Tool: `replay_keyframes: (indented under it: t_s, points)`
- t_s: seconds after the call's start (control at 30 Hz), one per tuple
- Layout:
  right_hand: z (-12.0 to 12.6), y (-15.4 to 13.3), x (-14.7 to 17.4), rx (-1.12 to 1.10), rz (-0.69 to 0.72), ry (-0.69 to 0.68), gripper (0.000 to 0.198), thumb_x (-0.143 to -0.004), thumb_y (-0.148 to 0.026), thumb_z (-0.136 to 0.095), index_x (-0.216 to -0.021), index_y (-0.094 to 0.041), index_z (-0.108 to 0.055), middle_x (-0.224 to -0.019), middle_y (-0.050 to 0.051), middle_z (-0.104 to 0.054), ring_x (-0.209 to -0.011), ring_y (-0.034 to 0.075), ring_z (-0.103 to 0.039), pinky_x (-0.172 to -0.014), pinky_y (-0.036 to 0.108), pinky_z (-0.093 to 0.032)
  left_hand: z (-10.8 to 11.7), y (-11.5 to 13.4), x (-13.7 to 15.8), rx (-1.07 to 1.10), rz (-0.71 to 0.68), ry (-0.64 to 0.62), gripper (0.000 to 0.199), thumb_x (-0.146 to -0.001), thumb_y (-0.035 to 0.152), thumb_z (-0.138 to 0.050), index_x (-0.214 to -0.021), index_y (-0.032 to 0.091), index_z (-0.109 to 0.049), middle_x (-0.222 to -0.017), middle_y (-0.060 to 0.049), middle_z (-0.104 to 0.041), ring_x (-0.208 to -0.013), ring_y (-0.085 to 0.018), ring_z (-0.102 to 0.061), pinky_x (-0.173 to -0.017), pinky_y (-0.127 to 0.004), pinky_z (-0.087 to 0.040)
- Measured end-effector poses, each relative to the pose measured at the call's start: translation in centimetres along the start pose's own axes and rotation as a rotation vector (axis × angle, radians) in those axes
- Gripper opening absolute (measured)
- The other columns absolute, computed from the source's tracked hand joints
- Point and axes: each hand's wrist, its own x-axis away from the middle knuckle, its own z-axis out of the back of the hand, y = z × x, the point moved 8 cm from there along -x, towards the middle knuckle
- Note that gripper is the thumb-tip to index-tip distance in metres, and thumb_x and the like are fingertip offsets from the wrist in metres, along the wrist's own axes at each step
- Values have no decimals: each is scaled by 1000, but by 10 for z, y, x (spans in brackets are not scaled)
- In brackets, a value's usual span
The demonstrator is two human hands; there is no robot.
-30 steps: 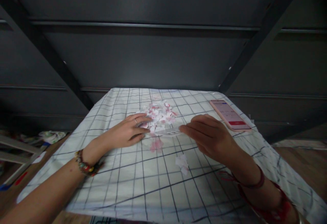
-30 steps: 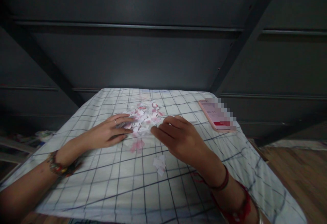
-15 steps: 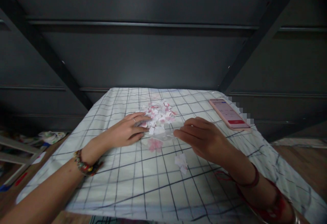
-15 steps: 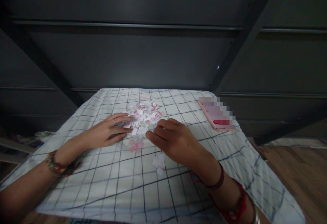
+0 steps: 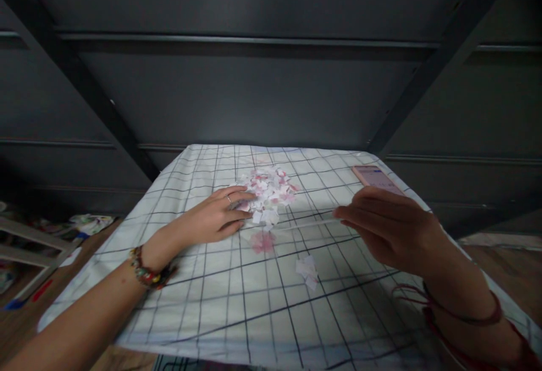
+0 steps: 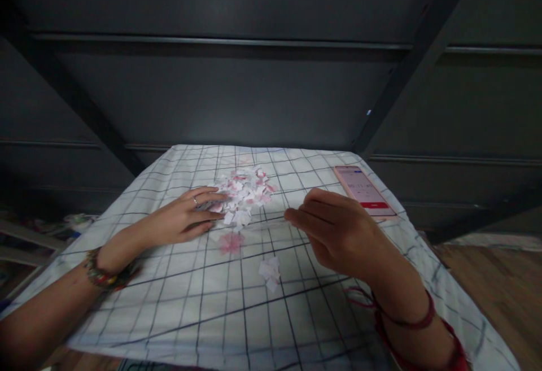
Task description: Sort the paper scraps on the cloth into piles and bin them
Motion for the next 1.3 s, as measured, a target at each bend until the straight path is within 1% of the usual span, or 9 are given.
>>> replay_keyframes:
  t_s: [0.13, 0.27, 0.4, 0.53, 0.63, 0.73, 0.87, 1.1, 1.3]
  points:
    - [-9, -6, -4, -67, 9, -72, 22, -81, -1, -41, -88, -12, -59, -67, 4, -59, -65, 14, -50, -57, 26, -47, -1, 0, -1, 11, 10, -11, 24, -89, 20, -46, -106, 19, -63, -131, -11, -50, -122, -25, -42, -99, -45, -40]
    - [-8, -16, -10, -91, 22, -6, 23, -80, 1, -42, -90, -11, -59, -69, 5, -62, -68, 14, -52, -60, 26, -48, -2, -1, -1, 17, 6, -22, 23, -88, 19, -48, -106, 18, -63, -131, -11, -49, -123, -26, -41, -101, -46, -38]
    - [3, -7, -5, -46, -3, 49, 23, -80, 0, -45, -93, -12, -58, -69, 4, -61, -69, 15, -52, -61, 27, -48, -1, -1, -1, 14, 2, -8, 23, -89, 20, -48, -106, 19, -63, -131, -11, -49, -123, -26, -41, -101, -46, -39]
    - [-1, -1, -2, -70, 12, -47, 21, -79, 0, -43, -88, -11, -59, -67, 5, -59, -66, 15, -50, -58, 27, -47, -1, 0, -2, 7, 1, -12, 23, -89, 19, -47, -106, 18, -63, -129, -11, -50, -122, -25, -42, -100, -46, -40]
    - [-9, -9, -6, -115, 23, -81, 22, -79, 0, -42, -86, -11, -60, -67, 4, -60, -65, 14, -50, -57, 27, -48, -1, 0, -3, 5, 1, -16, 22, -89, 20, -47, -105, 19, -63, -130, -11, -50, -122, -25, -42, -100, -46, -39]
    - [-9, -17, -9, -105, 35, -29, 23, -80, 0, -42, -90, -12, -59, -70, 5, -62, -69, 15, -53, -61, 28, -50, -1, 1, -4, 2, -2, -13, 22, -89, 20, -47, -104, 17, -63, -129, -12, -49, -122, -26, -42, -100, -47, -39]
    - [-1, -11, -7, -72, -2, 29, 25, -80, 0, -43, -92, -16, -58, -70, 2, -62, -67, 14, -53, -61, 27, -49, -2, 0, -3, 2, 9, -25, 23, -89, 20, -47, -105, 18, -63, -130, -11, -49, -122, -26, -41, -101, -47, -39]
    - [-5, -6, -1, -151, 4, -88, 20, -80, -2, -43, -88, -14, -57, -66, 3, -58, -64, 14, -49, -56, 27, -45, -1, 0, -2, 10, 11, -19, 23, -89, 20, -46, -105, 18, -63, -130, -10, -50, -122, -26, -41, -100, -46, -40]
    - [-7, -18, -7, -121, 39, -15, 24, -81, -2, -41, -95, -13, -57, -70, 4, -61, -68, 14, -52, -60, 27, -48, -2, -1, -3, 11, 5, -14, 22, -89, 20, -47, -105, 18, -63, -129, -10, -50, -122, -26, -41, -100, -46, -39]
